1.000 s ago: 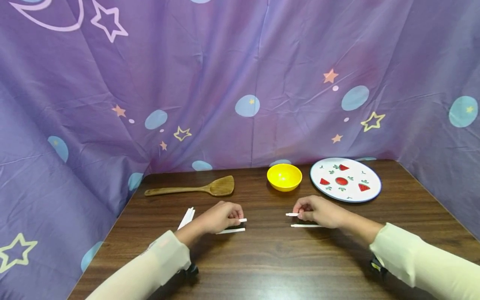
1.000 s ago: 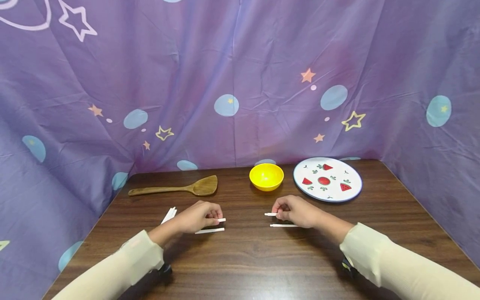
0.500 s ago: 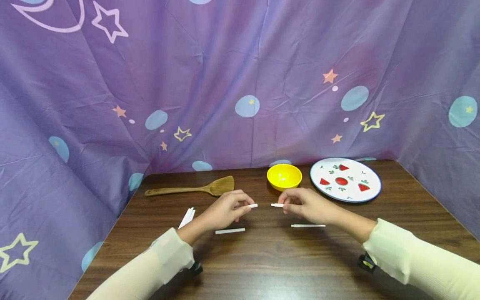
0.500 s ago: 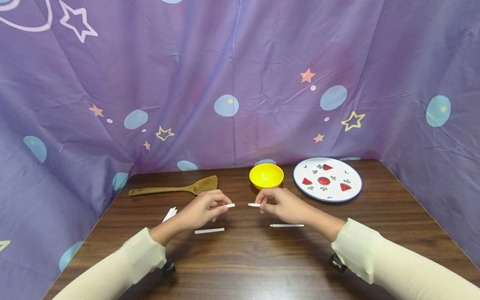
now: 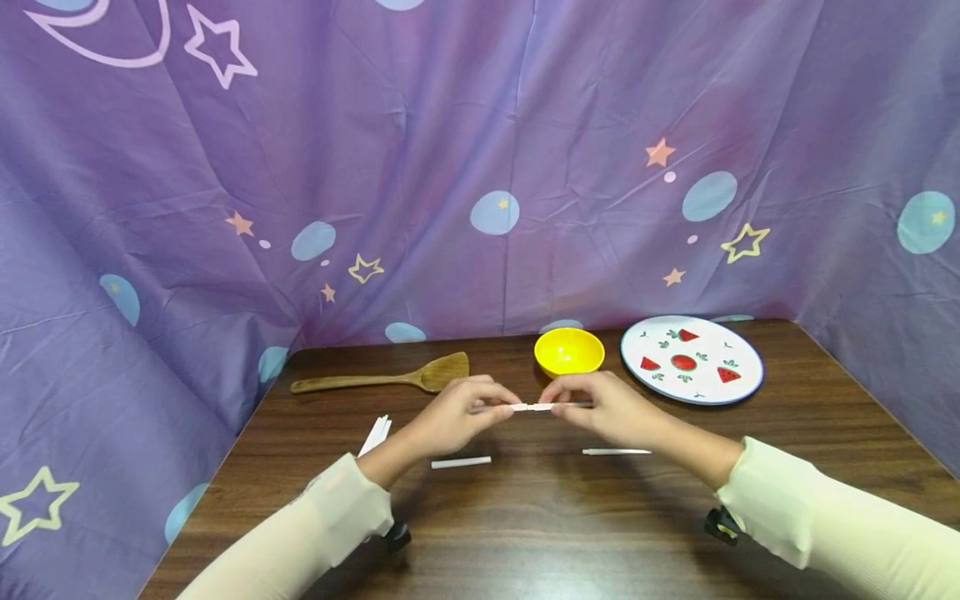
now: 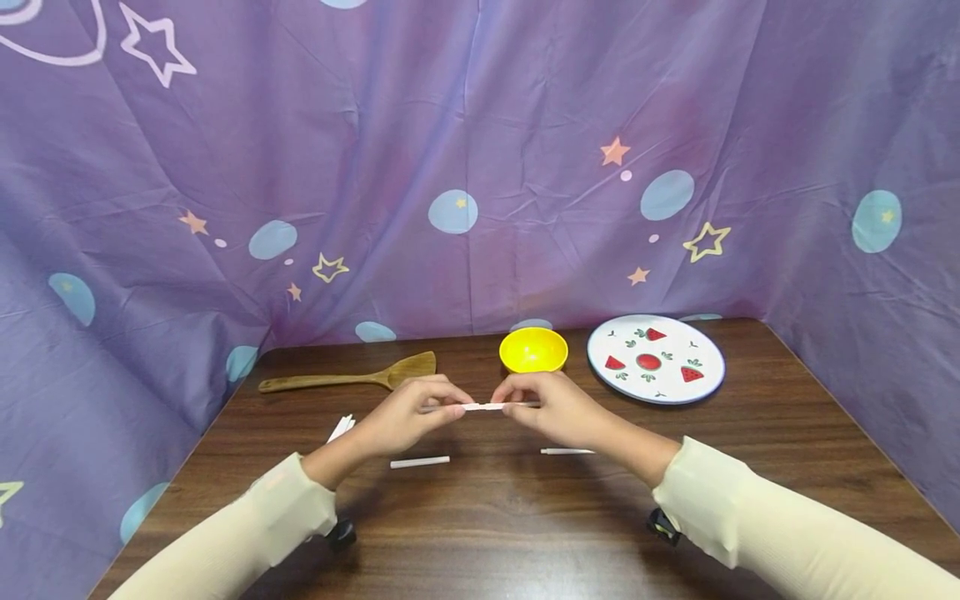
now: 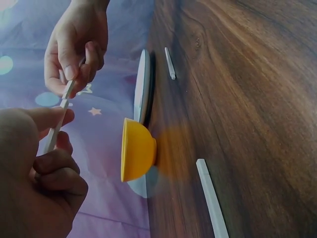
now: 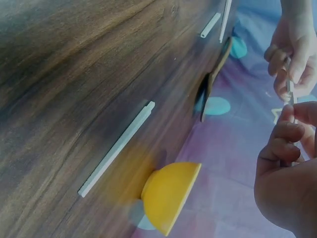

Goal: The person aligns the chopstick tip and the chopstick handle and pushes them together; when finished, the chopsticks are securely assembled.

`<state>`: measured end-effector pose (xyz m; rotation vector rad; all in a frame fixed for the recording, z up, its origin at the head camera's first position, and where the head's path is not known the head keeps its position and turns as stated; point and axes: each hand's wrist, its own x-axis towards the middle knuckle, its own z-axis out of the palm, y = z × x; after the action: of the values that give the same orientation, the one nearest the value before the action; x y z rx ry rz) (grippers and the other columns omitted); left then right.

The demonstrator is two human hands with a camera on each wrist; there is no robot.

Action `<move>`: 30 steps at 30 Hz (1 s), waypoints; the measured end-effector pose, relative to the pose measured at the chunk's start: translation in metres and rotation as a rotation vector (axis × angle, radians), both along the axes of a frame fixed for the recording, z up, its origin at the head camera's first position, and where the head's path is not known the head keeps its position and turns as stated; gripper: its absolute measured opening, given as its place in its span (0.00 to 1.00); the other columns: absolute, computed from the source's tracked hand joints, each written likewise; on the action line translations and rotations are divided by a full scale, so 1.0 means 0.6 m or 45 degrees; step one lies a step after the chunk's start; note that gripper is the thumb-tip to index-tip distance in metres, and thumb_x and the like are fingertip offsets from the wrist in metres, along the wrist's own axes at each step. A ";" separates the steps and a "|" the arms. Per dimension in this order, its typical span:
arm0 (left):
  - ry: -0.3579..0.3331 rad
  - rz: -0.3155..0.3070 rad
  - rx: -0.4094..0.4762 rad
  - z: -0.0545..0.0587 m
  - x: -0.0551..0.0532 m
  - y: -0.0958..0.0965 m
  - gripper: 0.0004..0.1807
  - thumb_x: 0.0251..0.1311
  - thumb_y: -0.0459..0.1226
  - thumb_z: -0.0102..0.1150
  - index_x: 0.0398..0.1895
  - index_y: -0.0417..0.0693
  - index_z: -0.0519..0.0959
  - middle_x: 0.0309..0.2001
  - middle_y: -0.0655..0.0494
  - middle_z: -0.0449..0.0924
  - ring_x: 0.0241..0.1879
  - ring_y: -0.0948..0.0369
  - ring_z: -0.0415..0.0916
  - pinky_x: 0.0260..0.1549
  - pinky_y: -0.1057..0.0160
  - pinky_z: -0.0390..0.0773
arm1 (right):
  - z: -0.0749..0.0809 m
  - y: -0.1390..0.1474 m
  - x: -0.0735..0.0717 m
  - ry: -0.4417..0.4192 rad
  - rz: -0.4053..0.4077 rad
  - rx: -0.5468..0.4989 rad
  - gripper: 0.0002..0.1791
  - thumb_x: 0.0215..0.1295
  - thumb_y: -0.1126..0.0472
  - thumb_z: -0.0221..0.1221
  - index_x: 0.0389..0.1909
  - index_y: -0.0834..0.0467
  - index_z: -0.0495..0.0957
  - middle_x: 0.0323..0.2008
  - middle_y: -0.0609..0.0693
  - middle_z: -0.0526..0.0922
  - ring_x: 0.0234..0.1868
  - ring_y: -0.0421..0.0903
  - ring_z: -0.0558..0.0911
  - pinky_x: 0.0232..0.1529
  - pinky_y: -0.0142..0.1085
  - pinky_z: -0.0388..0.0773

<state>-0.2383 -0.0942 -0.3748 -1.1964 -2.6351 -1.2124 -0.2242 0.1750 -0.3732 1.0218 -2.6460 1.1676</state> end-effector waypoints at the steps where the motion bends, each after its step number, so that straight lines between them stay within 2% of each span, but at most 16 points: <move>1: -0.004 0.004 0.005 0.001 0.001 0.000 0.08 0.70 0.37 0.64 0.47 0.48 0.88 0.37 0.60 0.83 0.42 0.65 0.78 0.51 0.58 0.82 | 0.001 -0.001 0.001 0.006 -0.003 -0.008 0.07 0.68 0.63 0.64 0.43 0.49 0.86 0.30 0.38 0.83 0.34 0.39 0.80 0.41 0.34 0.77; 7: -0.029 0.016 0.041 0.006 0.004 -0.001 0.08 0.70 0.36 0.64 0.47 0.47 0.88 0.38 0.58 0.83 0.43 0.64 0.79 0.52 0.55 0.81 | 0.003 -0.005 0.002 0.021 -0.019 -0.026 0.08 0.67 0.65 0.65 0.42 0.49 0.86 0.28 0.37 0.80 0.31 0.36 0.77 0.37 0.33 0.75; 11: -0.031 0.022 0.057 0.003 0.003 -0.002 0.09 0.70 0.37 0.63 0.47 0.48 0.89 0.38 0.59 0.84 0.42 0.64 0.78 0.49 0.54 0.81 | 0.003 -0.006 0.003 0.044 -0.013 -0.037 0.08 0.67 0.65 0.65 0.42 0.49 0.86 0.28 0.36 0.80 0.31 0.36 0.77 0.36 0.32 0.75; 19: -0.041 0.001 0.093 -0.006 0.007 0.003 0.09 0.71 0.37 0.62 0.47 0.47 0.89 0.37 0.58 0.83 0.40 0.65 0.76 0.46 0.59 0.81 | -0.002 -0.003 0.008 0.057 -0.021 -0.046 0.10 0.66 0.67 0.66 0.41 0.47 0.86 0.27 0.36 0.79 0.31 0.38 0.77 0.35 0.32 0.74; 26: -0.007 0.047 0.086 -0.007 0.008 0.009 0.09 0.69 0.36 0.64 0.47 0.46 0.89 0.36 0.58 0.82 0.38 0.66 0.74 0.44 0.61 0.80 | -0.005 -0.006 0.012 0.091 -0.001 -0.051 0.09 0.66 0.69 0.65 0.41 0.52 0.86 0.29 0.38 0.82 0.33 0.36 0.79 0.37 0.33 0.77; 30: 0.078 0.048 0.041 -0.005 0.008 0.010 0.09 0.69 0.37 0.64 0.47 0.48 0.89 0.35 0.60 0.81 0.36 0.67 0.74 0.40 0.62 0.78 | -0.003 -0.005 0.009 0.033 -0.009 -0.057 0.08 0.67 0.68 0.64 0.41 0.52 0.85 0.29 0.40 0.82 0.33 0.37 0.78 0.38 0.33 0.76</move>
<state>-0.2337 -0.0881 -0.3779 -1.1547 -2.5724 -1.1873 -0.2186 0.1717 -0.3751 1.0127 -2.5891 1.1980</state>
